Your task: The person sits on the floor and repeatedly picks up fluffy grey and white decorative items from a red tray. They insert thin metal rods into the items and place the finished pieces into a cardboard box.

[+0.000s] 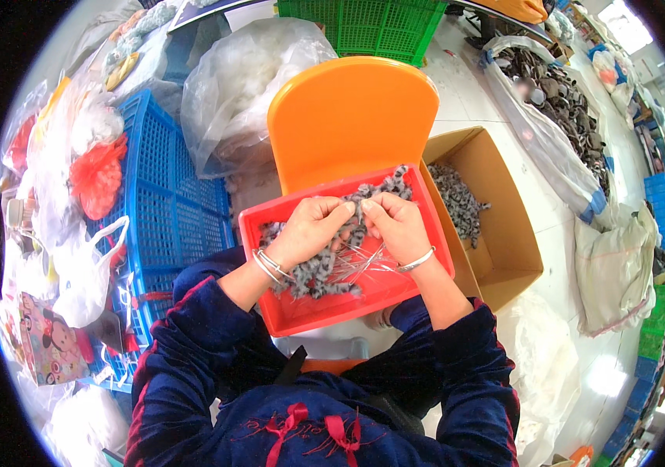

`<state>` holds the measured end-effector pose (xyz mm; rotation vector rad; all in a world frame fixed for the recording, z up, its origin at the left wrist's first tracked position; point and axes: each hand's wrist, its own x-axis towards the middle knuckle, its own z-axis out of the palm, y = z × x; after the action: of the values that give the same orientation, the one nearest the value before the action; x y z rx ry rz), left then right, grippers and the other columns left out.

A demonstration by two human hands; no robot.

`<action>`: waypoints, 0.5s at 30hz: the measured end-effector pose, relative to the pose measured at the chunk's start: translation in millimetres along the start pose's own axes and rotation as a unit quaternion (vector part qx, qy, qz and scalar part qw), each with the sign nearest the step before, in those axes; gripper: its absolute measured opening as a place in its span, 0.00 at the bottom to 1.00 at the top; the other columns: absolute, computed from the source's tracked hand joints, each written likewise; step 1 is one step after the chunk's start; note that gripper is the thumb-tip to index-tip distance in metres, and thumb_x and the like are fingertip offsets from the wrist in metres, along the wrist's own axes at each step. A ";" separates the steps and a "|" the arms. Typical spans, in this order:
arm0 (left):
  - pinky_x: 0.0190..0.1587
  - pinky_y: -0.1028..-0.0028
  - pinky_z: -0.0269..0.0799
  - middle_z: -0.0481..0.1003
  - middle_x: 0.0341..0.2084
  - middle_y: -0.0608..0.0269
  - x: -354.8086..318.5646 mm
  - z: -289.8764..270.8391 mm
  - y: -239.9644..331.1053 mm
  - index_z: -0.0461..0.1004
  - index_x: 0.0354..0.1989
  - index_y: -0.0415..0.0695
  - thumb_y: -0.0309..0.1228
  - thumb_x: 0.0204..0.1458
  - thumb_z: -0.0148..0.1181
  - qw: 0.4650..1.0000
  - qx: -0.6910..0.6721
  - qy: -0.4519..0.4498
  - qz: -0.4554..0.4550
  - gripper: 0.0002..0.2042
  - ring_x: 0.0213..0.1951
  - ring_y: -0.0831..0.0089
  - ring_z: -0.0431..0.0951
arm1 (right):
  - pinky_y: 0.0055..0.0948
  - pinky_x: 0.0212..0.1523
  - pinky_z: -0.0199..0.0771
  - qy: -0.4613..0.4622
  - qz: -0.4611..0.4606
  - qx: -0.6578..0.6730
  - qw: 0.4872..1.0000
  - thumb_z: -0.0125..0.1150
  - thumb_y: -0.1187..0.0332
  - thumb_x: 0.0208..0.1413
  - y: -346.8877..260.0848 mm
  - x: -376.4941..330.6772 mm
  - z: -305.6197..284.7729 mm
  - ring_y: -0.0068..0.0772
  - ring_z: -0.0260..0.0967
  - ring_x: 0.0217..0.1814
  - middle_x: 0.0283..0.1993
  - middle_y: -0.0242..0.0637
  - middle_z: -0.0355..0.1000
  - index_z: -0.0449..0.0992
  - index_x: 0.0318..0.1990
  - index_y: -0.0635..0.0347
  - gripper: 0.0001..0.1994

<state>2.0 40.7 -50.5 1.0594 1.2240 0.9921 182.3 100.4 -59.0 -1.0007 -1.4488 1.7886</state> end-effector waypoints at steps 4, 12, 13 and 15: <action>0.20 0.81 0.66 0.73 0.19 0.68 -0.2 0.0 -2.7 0.75 0.33 0.38 0.38 0.64 0.52 0.996 0.065 0.038 0.039 0.15 0.17 0.84 0.70 | 0.17 0.26 0.61 -0.008 -0.007 -0.004 1.000 0.57 0.69 0.63 0.8 -0.8 2.7 0.13 0.60 0.25 0.25 0.24 0.68 0.75 0.33 0.62 0.08; 0.19 0.82 0.63 0.73 0.18 0.68 3.6 -6.0 1.1 0.74 0.31 0.40 0.38 0.63 0.52 0.992 -0.108 -0.038 -0.058 0.14 0.16 0.83 0.68 | 0.18 0.29 0.63 -0.013 -0.049 -0.063 0.997 0.57 0.69 0.63 -0.9 -4.8 4.3 0.13 0.60 0.28 0.27 0.23 0.67 0.75 0.35 0.63 0.07; 0.19 0.82 0.63 0.73 0.18 0.68 3.6 -7.3 2.0 0.74 0.31 0.41 0.38 0.64 0.52 0.992 -0.099 -0.046 -0.061 0.14 0.16 0.83 0.68 | 0.18 0.29 0.63 -0.014 -0.051 -0.055 0.997 0.57 0.68 0.63 -0.7 -4.8 4.1 0.13 0.60 0.28 0.26 0.23 0.66 0.75 0.35 0.62 0.07; 0.19 0.82 0.63 0.73 0.18 0.68 3.4 -7.5 2.3 0.75 0.30 0.41 0.38 0.64 0.51 0.992 -0.088 -0.052 -0.068 0.15 0.16 0.83 0.68 | 0.18 0.29 0.62 -0.039 -0.024 -0.062 0.997 0.57 0.68 0.63 -1.7 -2.0 -1.0 0.13 0.60 0.28 0.27 0.23 0.66 0.75 0.35 0.62 0.07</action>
<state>-5.2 45.1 -49.3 0.8672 1.0875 0.9102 184.2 99.6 -57.1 -0.9577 -1.6347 1.7401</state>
